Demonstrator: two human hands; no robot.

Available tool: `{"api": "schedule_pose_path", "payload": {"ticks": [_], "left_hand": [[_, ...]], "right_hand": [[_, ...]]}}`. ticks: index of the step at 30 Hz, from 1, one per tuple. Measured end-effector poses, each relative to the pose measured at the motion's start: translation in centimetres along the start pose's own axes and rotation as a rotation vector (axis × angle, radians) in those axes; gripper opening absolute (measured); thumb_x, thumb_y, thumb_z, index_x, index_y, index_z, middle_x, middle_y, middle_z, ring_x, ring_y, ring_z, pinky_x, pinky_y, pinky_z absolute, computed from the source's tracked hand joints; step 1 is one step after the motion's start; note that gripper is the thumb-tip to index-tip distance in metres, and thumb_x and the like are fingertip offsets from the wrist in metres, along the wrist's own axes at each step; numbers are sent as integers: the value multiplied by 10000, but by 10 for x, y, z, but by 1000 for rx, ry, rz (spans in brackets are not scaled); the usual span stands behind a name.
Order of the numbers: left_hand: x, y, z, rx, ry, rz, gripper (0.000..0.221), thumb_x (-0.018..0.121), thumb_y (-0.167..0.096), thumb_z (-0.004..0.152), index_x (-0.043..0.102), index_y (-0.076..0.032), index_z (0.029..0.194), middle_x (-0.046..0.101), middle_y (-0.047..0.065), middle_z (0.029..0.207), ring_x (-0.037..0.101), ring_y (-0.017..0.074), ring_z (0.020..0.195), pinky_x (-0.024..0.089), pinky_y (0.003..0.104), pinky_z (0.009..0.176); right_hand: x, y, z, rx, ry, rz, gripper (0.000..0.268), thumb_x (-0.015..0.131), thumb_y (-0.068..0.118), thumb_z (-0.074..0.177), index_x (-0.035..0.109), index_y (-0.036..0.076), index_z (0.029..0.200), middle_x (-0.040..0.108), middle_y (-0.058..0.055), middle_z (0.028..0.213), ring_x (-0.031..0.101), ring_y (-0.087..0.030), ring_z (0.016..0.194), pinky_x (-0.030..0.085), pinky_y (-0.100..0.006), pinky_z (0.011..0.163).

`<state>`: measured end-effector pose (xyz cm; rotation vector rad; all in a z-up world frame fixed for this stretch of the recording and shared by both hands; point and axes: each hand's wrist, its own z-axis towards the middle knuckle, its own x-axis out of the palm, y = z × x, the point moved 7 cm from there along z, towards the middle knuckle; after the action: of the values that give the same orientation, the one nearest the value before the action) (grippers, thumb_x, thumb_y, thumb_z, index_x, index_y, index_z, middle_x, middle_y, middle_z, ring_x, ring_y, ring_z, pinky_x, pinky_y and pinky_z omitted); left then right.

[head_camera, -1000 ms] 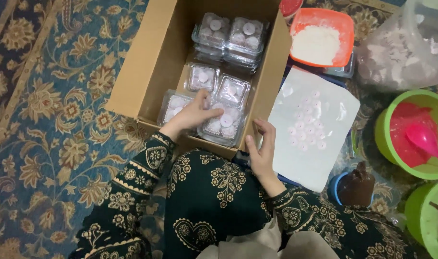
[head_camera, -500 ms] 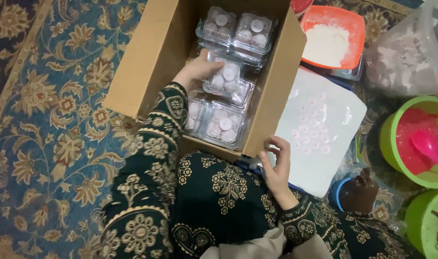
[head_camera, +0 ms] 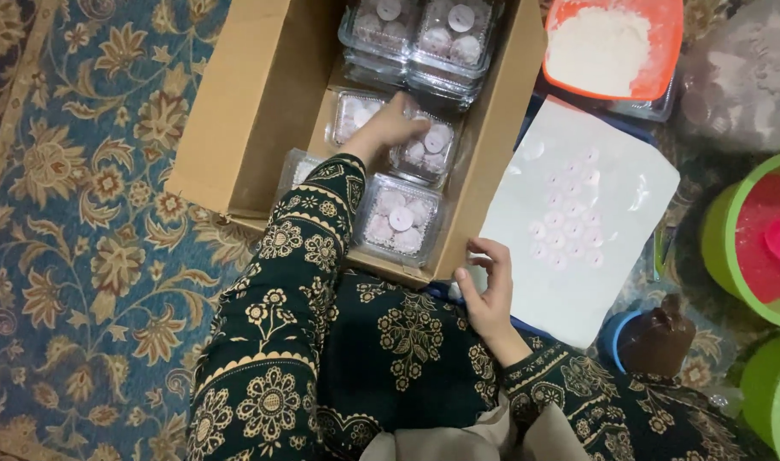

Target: Peeling small circular labels from a sheet and applying them to the lids of clear plastic food containers, then organizing the labeled containers into a cardboard box.

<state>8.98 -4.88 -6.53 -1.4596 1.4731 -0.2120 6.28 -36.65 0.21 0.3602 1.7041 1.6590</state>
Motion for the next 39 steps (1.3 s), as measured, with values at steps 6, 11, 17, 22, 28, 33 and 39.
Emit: {"api": "schedule_pose_path", "payload": {"ticks": [6,11,17,22,28,33,39], "left_hand": [[-11,-1,-3,-35,-56,88,909,815,-491,829,398,-8,1477,522,321,1423,542,442,1329,439,531,1107],[-6,9,4,-26,-65,53,889,775,-472,836,375,-26,1493,554,275,1427,549,409,1328,448,536,1100],[2,42,40,-10,-48,210,754,690,-471,809,540,-19,1394,638,257,1319,593,392,1274,465,526,1072],[-45,-45,-43,42,-22,353,836,640,-482,886,449,92,1463,584,345,1353,550,471,1298,431,595,1069],[-109,-51,-121,-67,49,579,601,539,-361,989,473,-14,1475,500,217,1488,529,379,1321,460,498,1082],[-128,-29,-200,-212,-66,743,518,618,-391,943,762,94,1054,750,297,1023,706,460,1046,565,569,865],[-124,-11,-214,-258,-104,599,769,647,-584,883,633,128,1173,688,344,1164,666,483,1115,539,568,935]], "right_hand": [[0,-4,0,11,-6,3,448,618,201,993,445,74,1386,456,-114,1281,542,-318,1194,486,-453,952],[-1,-9,0,3,-10,2,453,626,213,989,445,87,1384,460,-92,1281,547,-298,1193,490,-425,939],[-2,-10,-1,-12,-19,0,452,625,213,988,452,76,1383,473,-104,1275,556,-308,1179,502,-427,922],[-5,-5,-1,-33,-42,1,454,638,209,988,463,72,1384,489,-101,1285,565,-299,1185,506,-414,917],[-11,12,-1,-53,-87,-5,417,610,238,996,502,60,1357,563,-127,1277,594,-242,1159,532,-341,913],[-8,8,-5,-49,-85,-6,401,646,164,997,500,86,1363,533,-100,1236,579,-294,1156,534,-413,891],[-5,11,-12,-22,-64,-24,405,646,158,995,496,96,1366,529,-79,1231,579,-257,1143,537,-389,893]]}}
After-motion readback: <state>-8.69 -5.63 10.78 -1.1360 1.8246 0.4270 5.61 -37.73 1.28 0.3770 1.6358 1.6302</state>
